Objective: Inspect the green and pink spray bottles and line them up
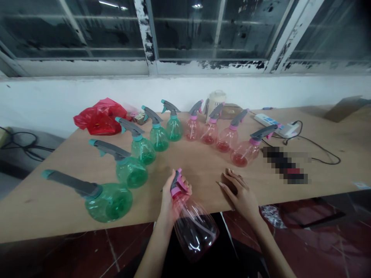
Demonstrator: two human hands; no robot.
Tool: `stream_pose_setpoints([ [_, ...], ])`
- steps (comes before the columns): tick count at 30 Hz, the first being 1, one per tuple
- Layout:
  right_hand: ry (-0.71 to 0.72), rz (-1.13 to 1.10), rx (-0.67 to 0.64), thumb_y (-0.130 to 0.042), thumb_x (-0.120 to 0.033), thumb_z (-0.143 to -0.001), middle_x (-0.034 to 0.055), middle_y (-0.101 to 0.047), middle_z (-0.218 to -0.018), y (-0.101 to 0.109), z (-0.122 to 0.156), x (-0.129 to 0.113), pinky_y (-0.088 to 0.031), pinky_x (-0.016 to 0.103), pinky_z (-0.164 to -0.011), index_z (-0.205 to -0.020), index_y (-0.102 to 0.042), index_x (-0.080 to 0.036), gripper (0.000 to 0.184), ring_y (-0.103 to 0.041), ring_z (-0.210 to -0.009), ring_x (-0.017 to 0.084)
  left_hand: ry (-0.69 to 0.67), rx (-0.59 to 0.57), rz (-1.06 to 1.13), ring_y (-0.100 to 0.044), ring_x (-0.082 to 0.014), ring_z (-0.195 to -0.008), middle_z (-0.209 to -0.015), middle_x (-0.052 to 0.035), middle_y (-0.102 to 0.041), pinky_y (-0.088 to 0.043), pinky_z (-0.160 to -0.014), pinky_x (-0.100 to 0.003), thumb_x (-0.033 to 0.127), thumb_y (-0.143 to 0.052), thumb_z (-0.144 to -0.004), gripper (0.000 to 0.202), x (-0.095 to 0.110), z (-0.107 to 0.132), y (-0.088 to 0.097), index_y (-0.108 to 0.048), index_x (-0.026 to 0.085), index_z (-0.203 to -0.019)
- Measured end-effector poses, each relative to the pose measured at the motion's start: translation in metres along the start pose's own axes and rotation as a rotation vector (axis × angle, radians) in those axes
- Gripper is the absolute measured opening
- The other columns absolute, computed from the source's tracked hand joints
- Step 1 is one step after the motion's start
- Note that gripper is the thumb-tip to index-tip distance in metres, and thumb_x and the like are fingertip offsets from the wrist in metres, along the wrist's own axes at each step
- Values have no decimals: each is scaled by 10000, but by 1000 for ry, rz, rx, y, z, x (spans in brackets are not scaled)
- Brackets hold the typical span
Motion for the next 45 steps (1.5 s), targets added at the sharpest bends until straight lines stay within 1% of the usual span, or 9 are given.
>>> stream_pose_setpoints([
  [3, -12, -1, 21, -536, -492, -875, 114, -588, -1306, -1, 0, 1, -345, 506, -1088, -1209, -602, -179, 462, -504, -1253, 268, -10, 6, 44, -617, -128, -587, -641, 9, -592, -497, -561, -240, 465, -640, -795, 301, -1, 0, 1, -603, 177, -879],
  [10, -18, -8, 48, -538, -467, -881, 113, -605, -1285, 0, 0, 2, -352, 478, -1085, -1188, -620, -168, 436, -522, -1233, 267, 62, 14, 103, -689, -261, -909, -868, -101, -706, -510, -829, -351, 468, -638, -798, 314, -13, -6, 7, -651, 167, -885],
  [20, -23, -29, 72, -539, -438, -887, 102, -637, -1241, 0, 0, 3, -356, 475, -1083, -1159, -640, -176, 391, -538, -1217, 258, 95, 32, 98, -676, -278, -943, -927, -147, -709, -509, -843, -350, 432, -655, -765, 356, -13, -5, 9, -673, 91, -866],
  [24, -34, -27, 71, -538, -442, -887, 99, -636, -1244, 1, 0, 1, -358, 465, -1082, -1162, -639, -175, 397, -540, -1214, 254, 64, -14, 80, -683, -212, -772, -805, -92, -695, -523, -690, -296, 429, -649, -770, 320, -11, -1, 7, -672, 117, -835],
  [27, -47, -30, 73, -538, -450, -886, 101, -636, -1243, 2, 0, 0, -350, 463, -1087, -1160, -641, -168, 406, -540, -1215, 253, 14, -183, 53, -573, -104, -523, -598, -12, -588, -441, -505, -216, 386, -588, -828, 286, -9, 6, -3, -637, 134, -703],
  [30, -61, -49, 53, -508, -464, -899, 100, -629, -1254, 2, 0, 0, -336, 460, -1097, -1176, -633, -164, 427, -525, -1230, 248, -10, -295, -27, -500, -80, -447, -517, -2, -524, -384, -450, -205, 397, -539, -857, 380, -11, 13, -10, -595, 126, -596],
  [36, -130, -144, -15, -215, -374, -998, 50, -599, -1302, 6, 1, 3, -296, 437, -1120, -1262, -571, -191, 479, -462, -1289, 181, -23, -104, -115, -690, -250, -773, -698, -88, -686, -504, -717, -321, 490, -623, -778, 382, -14, 9, -1, -686, 114, -813],
  [41, -186, -150, -21, -154, -384, -995, 38, -580, -1326, 8, 2, 4, -265, 426, -1138, -1292, -545, -202, 523, -448, -1298, 174, 24, -84, -51, -683, -306, -913, -834, -125, -714, -505, -800, -367, 502, -651, -743, 406, -14, 6, 1, -688, 109, -839],
  [45, -244, -94, -29, -226, -443, -977, 56, -570, -1335, 5, 1, 6, -323, 457, -1100, -1301, -524, -199, 504, -504, -1243, 222, 37, -97, -27, -677, -301, -938, -848, -130, -713, -502, -808, -356, 501, -631, -767, 411, -14, 4, 2, -695, 103, -848],
])
Point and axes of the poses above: each hand's wrist, its own z-axis away from the middle knuckle, its own y-axis out of the back of the hand, x = y × z, the point moved 5 cm from there along -z, towards the middle knuckle
